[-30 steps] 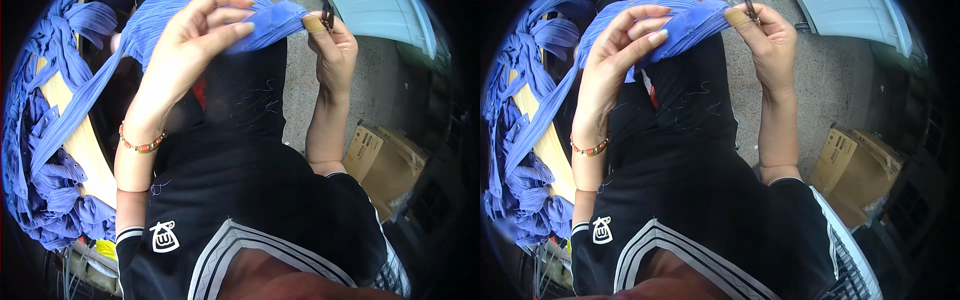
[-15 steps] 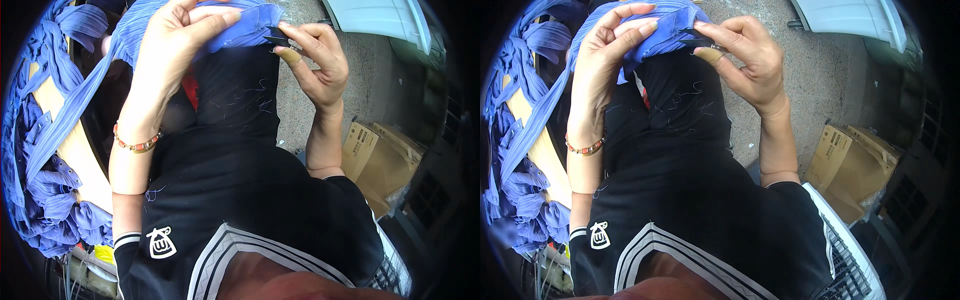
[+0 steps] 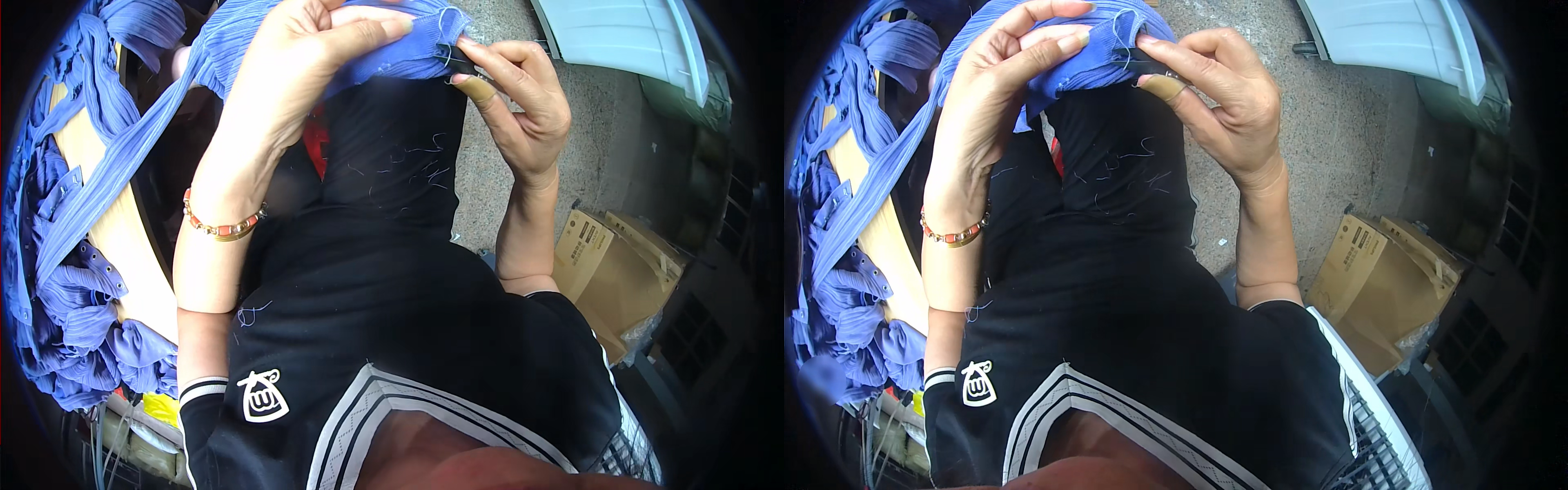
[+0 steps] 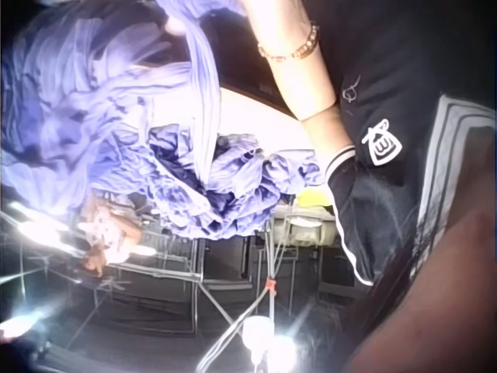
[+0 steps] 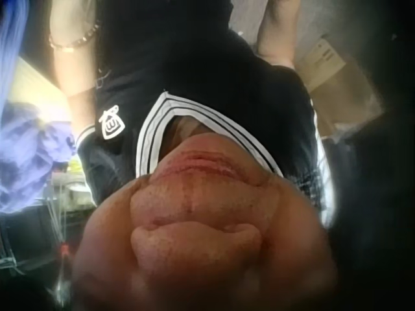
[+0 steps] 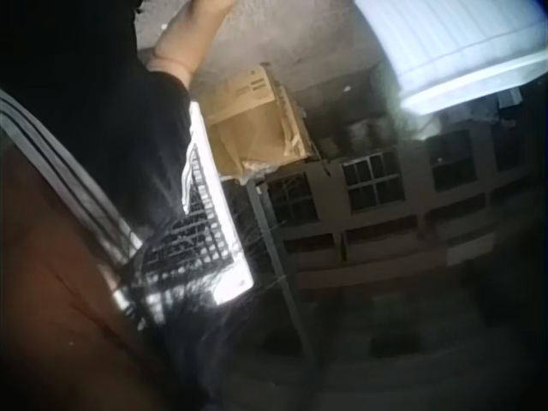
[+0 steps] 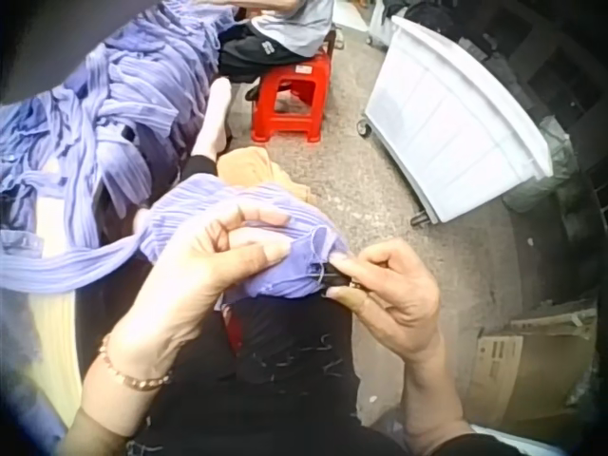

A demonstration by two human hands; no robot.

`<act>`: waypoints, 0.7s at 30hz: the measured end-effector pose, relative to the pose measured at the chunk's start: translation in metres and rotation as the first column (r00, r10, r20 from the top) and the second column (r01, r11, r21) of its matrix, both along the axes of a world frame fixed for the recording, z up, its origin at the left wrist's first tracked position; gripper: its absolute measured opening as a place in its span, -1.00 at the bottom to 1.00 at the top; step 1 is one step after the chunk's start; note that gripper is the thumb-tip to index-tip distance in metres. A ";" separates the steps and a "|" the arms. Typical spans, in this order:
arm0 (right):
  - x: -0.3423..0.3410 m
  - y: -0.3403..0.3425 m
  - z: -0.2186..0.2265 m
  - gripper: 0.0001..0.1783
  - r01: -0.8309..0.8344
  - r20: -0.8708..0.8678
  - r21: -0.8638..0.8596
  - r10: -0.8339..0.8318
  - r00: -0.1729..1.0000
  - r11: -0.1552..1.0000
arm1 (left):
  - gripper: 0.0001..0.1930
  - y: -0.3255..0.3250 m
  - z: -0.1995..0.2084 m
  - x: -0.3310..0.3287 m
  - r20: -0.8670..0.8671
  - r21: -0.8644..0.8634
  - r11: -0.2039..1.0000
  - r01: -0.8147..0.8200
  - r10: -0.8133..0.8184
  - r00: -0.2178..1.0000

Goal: Trim loose threads from finished blue garments using a thread cutter.

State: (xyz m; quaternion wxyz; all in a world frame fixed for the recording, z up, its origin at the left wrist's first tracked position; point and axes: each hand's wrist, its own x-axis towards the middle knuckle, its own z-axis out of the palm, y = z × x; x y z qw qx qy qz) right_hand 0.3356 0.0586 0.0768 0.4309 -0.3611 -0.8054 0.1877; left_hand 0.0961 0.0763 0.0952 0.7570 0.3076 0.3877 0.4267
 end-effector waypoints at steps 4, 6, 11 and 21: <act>-0.002 0.002 0.000 -0.57 -0.019 0.018 0.012 0.019 1.000 1.000 | -0.69 -0.001 -0.001 -0.003 0.038 -0.010 1.000 0.009 -0.009 0.999; -0.002 0.003 0.000 -0.57 -0.021 -0.002 -0.003 0.021 1.000 1.000 | -0.69 0.000 -0.004 -0.005 -0.009 0.010 1.000 0.023 -0.023 1.000; -0.002 0.005 0.000 -0.57 -0.036 -0.009 0.003 0.036 0.999 0.999 | -0.69 0.017 -0.045 0.006 0.327 0.367 0.930 -0.009 -0.120 0.937; 0.000 0.009 -0.006 -0.56 -0.067 -0.045 0.000 0.067 0.997 0.998 | -0.68 0.002 -0.004 -0.003 0.042 0.014 0.999 0.037 -0.038 0.998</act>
